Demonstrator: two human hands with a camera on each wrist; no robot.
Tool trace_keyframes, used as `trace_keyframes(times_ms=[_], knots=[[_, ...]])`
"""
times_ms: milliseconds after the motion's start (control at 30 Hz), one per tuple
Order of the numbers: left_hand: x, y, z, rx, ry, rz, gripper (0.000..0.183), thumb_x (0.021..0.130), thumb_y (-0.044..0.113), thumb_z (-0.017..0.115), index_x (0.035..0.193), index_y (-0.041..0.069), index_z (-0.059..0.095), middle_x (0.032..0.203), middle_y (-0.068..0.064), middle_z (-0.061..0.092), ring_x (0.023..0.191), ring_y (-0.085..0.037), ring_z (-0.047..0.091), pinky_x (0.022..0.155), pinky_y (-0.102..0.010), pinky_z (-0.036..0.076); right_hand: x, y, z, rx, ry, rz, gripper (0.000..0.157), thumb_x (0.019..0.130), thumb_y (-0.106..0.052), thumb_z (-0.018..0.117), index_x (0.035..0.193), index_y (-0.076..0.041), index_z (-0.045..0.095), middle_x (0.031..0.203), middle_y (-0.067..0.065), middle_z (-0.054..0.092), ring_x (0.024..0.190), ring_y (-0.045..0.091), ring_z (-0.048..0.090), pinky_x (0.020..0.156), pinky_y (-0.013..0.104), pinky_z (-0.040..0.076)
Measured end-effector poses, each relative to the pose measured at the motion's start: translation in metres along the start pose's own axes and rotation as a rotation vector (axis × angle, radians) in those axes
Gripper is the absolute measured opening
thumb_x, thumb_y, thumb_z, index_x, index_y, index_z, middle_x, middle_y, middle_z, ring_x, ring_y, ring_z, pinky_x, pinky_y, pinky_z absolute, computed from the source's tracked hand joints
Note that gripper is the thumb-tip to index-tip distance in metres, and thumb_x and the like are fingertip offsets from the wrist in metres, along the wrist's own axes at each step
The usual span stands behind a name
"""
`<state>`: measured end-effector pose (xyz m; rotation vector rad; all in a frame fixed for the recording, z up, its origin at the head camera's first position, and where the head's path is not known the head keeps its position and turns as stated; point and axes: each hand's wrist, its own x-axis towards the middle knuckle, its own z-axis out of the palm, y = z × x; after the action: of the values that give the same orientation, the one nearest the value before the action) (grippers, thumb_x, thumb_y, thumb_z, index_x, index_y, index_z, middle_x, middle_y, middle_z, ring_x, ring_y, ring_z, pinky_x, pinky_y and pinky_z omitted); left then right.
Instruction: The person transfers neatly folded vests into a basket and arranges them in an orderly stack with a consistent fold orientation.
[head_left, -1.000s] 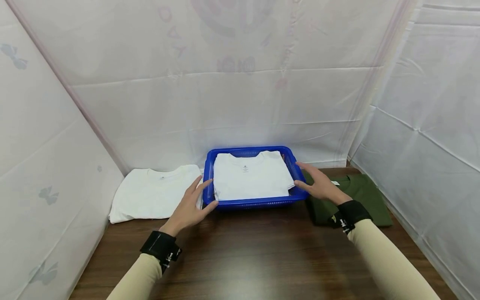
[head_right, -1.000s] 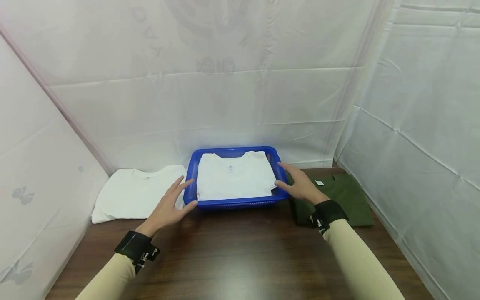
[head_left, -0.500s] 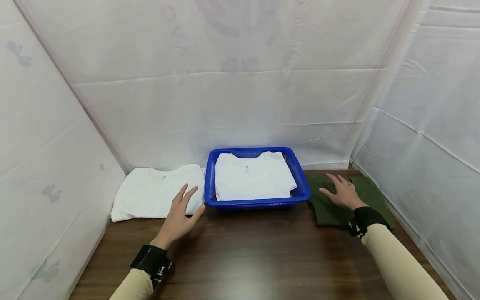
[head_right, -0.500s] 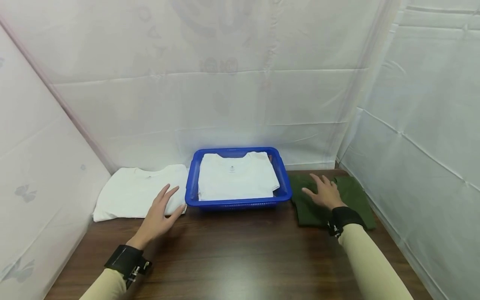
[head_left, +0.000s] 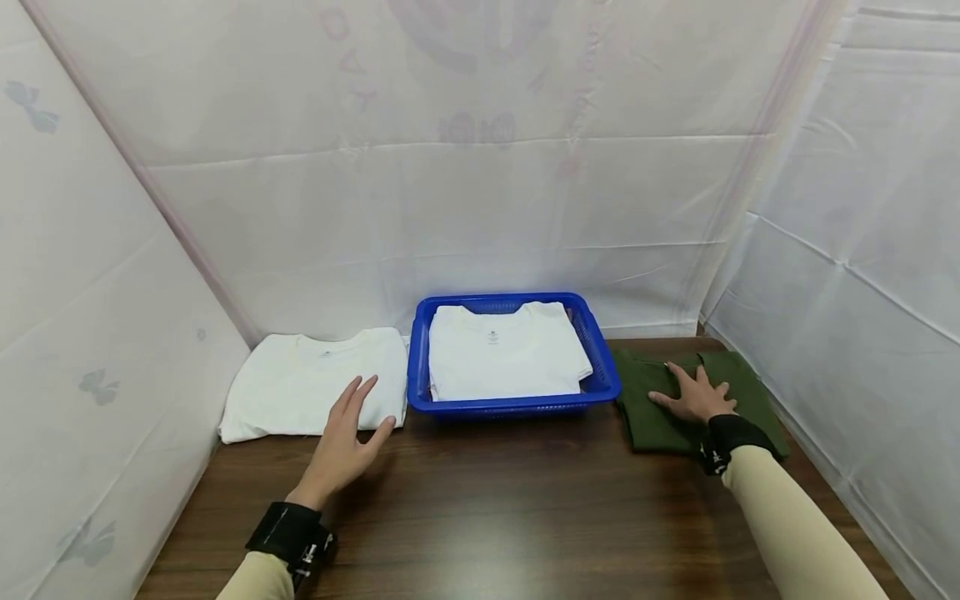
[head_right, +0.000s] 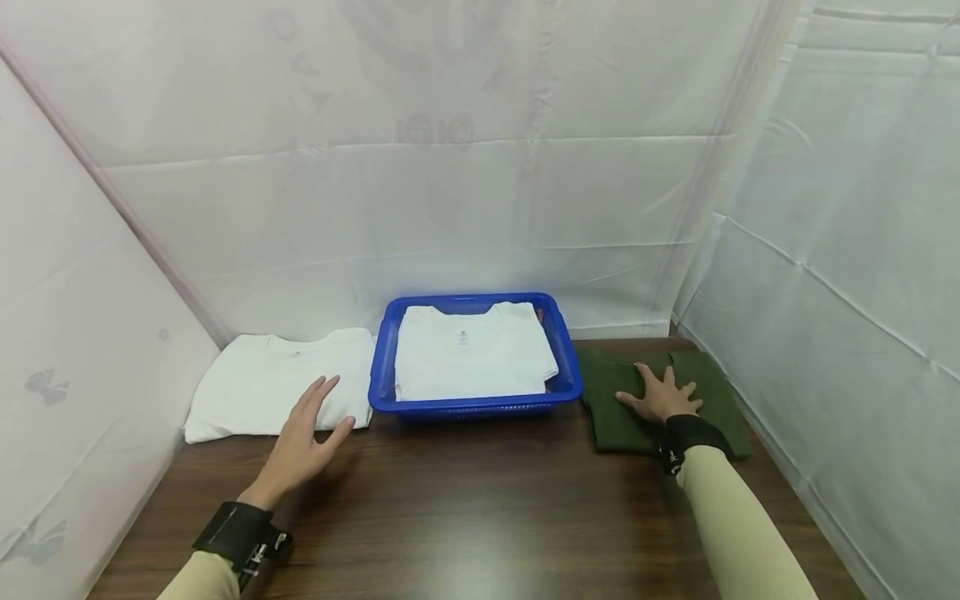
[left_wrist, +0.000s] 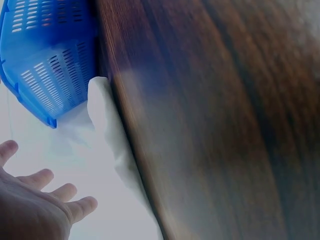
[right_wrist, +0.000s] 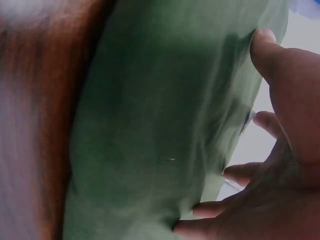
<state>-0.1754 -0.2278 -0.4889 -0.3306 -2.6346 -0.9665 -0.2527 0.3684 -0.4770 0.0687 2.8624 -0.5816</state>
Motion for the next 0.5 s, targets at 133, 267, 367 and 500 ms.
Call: trace_keyframes(times_ms=[133,267,367,500], knots=[[-0.0011,-0.0006,0.0003,0.002,-0.007,-0.006,0.072,0.1,0.037,0.066,0.161,0.014,0.034,0.163,-0.028,0.025,0.148,-0.05,0.025,0.11,-0.072,0.028,0.0023,0.0047,0.0011,-0.003,-0.028,0.005,0.093,0.098,-0.062,0.056,0.162,-0.005,0.018,0.156,0.047,-0.004,0.125,0.086,-0.003,0.095,0.091,0.01],[-0.0024,-0.0027,0.0009,0.005,-0.016,-0.02,0.074,0.1,0.039,0.066,0.161,0.014,0.033,0.163,-0.028,0.025,0.148,-0.049,0.024,0.111,-0.071,0.028,0.0038,0.0054,0.0023,-0.001,-0.036,0.004,0.094,0.098,-0.062,0.056,0.163,-0.006,0.016,0.156,0.047,-0.006,0.125,0.086,-0.001,0.095,0.091,0.01],[-0.003,-0.004,0.0012,0.007,-0.024,-0.027,0.075,0.1,0.041,0.067,0.161,0.014,0.033,0.163,-0.028,0.026,0.148,-0.048,0.024,0.112,-0.07,0.028,0.0027,0.0035,0.001,0.001,-0.041,0.004,0.095,0.098,-0.062,0.056,0.162,-0.005,0.016,0.156,0.047,-0.006,0.125,0.086,0.0,0.095,0.091,0.011],[-0.0039,-0.0055,0.001,0.014,-0.03,-0.031,0.076,0.099,0.041,0.067,0.161,0.014,0.032,0.162,-0.028,0.026,0.148,-0.048,0.025,0.112,-0.07,0.027,-0.0011,0.0011,-0.0007,-0.001,-0.051,0.004,0.094,0.099,-0.061,0.056,0.162,-0.005,0.016,0.156,0.048,-0.006,0.125,0.086,-0.001,0.095,0.091,0.011]])
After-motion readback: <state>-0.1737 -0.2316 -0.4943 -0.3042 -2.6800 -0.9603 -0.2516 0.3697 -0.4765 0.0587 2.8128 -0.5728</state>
